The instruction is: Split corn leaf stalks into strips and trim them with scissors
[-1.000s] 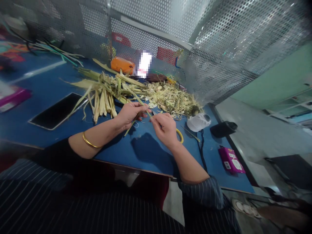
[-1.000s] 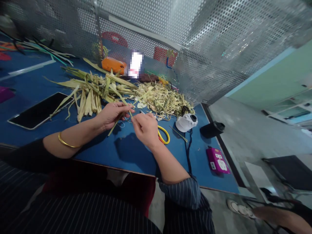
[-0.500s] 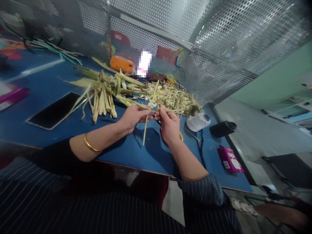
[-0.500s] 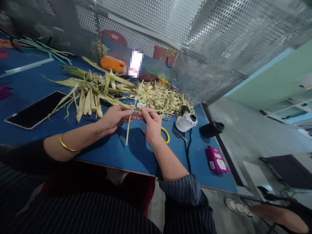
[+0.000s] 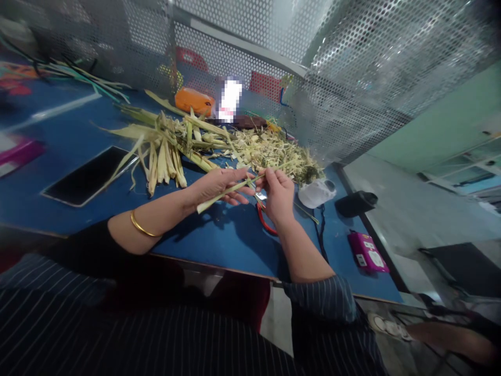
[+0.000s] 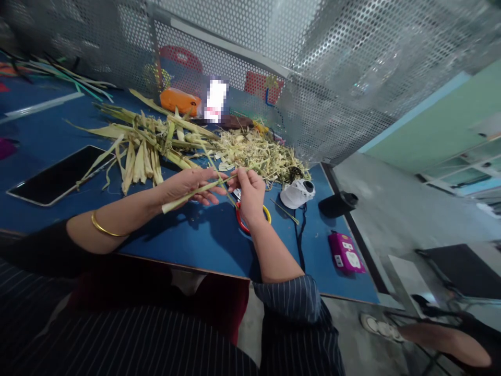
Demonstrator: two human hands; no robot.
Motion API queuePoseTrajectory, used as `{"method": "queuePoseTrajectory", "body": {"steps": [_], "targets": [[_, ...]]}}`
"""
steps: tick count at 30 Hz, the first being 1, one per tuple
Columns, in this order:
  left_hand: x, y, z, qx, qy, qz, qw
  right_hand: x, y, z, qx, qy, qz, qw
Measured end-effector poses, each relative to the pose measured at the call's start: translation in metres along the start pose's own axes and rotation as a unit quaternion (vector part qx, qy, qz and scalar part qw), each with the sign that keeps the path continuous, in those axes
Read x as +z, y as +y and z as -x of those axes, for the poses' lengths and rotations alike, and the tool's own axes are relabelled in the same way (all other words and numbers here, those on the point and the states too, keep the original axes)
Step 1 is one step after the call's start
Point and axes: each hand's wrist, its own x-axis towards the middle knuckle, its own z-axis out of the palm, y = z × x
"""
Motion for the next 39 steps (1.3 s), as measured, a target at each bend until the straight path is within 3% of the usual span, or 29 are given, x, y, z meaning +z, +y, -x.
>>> {"method": "queuePoseTrajectory", "body": {"steps": [3, 6, 10, 16, 23, 29, 35, 37, 39], "targets": [[0.002, -0.003, 0.001, 0.042, 0.034, -0.108, 0.993, 0.004, -0.002, 0.005, 0.013, -0.029, 0.039, 0.999], [0.002, -0.006, 0.001, 0.055, 0.057, -0.141, 0.987, 0.004, -0.005, 0.005, 0.003, -0.04, 0.066, 0.997], [-0.001, -0.004, -0.001, 0.018, 0.039, -0.046, 0.998, -0.006, -0.006, -0.004, -0.014, -0.095, 0.086, 0.992], [-0.002, 0.002, -0.001, -0.006, 0.034, 0.074, 0.997, -0.013, 0.004, -0.009, -0.009, -0.258, 0.159, 0.953], [-0.002, -0.001, -0.002, -0.026, -0.01, 0.086, 0.996, -0.009, 0.014, -0.009, -0.178, -0.218, 0.312, 0.907], [-0.001, -0.003, -0.001, -0.018, -0.031, 0.123, 0.992, -0.007, 0.018, -0.006, -0.221, -0.211, 0.31, 0.9], [0.002, 0.001, -0.002, 0.018, 0.059, 0.067, 0.996, -0.008, 0.022, -0.008, -0.235, -0.204, 0.334, 0.89], [0.001, 0.001, -0.003, 0.044, 0.109, 0.026, 0.993, -0.012, 0.019, -0.012, -0.225, -0.155, 0.312, 0.91], [0.001, 0.0, -0.003, 0.05, 0.139, -0.006, 0.989, -0.018, 0.011, -0.015, -0.207, -0.058, 0.287, 0.934]]}}
